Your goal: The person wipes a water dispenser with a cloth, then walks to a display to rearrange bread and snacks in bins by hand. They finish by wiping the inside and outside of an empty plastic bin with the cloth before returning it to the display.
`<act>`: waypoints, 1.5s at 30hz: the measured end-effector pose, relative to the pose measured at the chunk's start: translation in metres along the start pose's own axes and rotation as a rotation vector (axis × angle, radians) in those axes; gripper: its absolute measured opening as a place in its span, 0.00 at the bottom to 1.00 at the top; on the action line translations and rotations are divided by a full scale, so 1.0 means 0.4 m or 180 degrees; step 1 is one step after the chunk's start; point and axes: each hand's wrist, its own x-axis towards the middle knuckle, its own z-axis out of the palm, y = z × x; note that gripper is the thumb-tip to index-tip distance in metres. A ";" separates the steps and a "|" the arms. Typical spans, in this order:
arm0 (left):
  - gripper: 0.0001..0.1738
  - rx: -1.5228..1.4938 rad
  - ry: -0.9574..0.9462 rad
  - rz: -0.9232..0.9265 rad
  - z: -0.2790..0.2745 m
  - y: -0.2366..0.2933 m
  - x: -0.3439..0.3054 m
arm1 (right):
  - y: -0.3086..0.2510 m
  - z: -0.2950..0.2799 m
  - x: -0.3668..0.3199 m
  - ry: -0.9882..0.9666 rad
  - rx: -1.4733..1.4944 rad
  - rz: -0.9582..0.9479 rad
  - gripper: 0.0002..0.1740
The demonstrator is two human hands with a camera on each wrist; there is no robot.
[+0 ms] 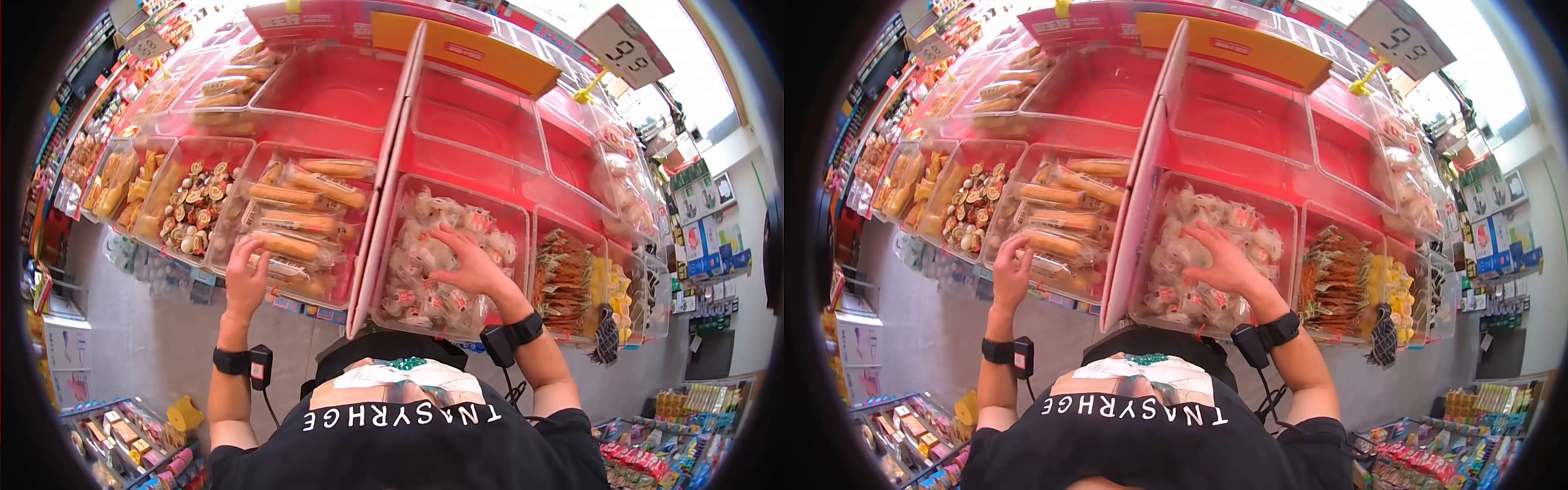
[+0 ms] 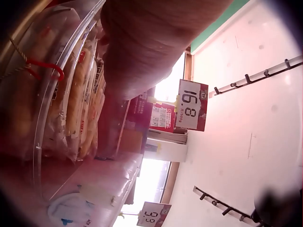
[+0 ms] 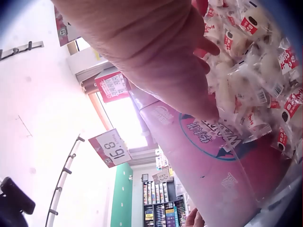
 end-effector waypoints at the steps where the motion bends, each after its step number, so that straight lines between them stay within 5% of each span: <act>1: 0.12 0.0102 0.0048 0.0024 0.000 0.002 -0.015 | 0.001 -0.006 0.000 -0.0004 0.0073 -0.0090 0.34; 10: 0.18 0.1086 0.0431 -0.0731 -0.006 0.078 -0.230 | 0.074 -0.057 0.038 0.0263 0.1890 0.0355 0.23; 17: 0.20 0.1612 0.0442 -0.1641 -0.121 0.121 -0.472 | -0.047 -0.083 0.154 0.0198 0.2531 -0.0271 0.15; 26: 0.24 0.1423 0.0151 -0.2427 -0.262 -0.022 -0.682 | -0.295 -0.094 0.188 0.0368 0.1901 -0.0784 0.14; 28: 0.25 0.1361 0.0045 -0.2477 -0.332 -0.097 -0.739 | -0.398 -0.052 0.199 0.0551 0.1613 -0.0476 0.07; 36: 0.27 0.1137 0.0214 -0.3253 -0.650 -0.337 -0.975 | -0.757 0.358 0.339 -0.0069 0.1618 -0.0547 0.08; 43: 0.26 0.0751 0.0077 -0.3770 -0.735 -0.450 -1.087 | -0.985 0.575 0.513 -0.1028 0.1799 0.0122 0.16; 45: 0.26 0.0704 0.0116 -0.3985 -0.743 -0.471 -1.106 | -1.031 0.637 0.579 -0.1035 0.1579 -0.0137 0.17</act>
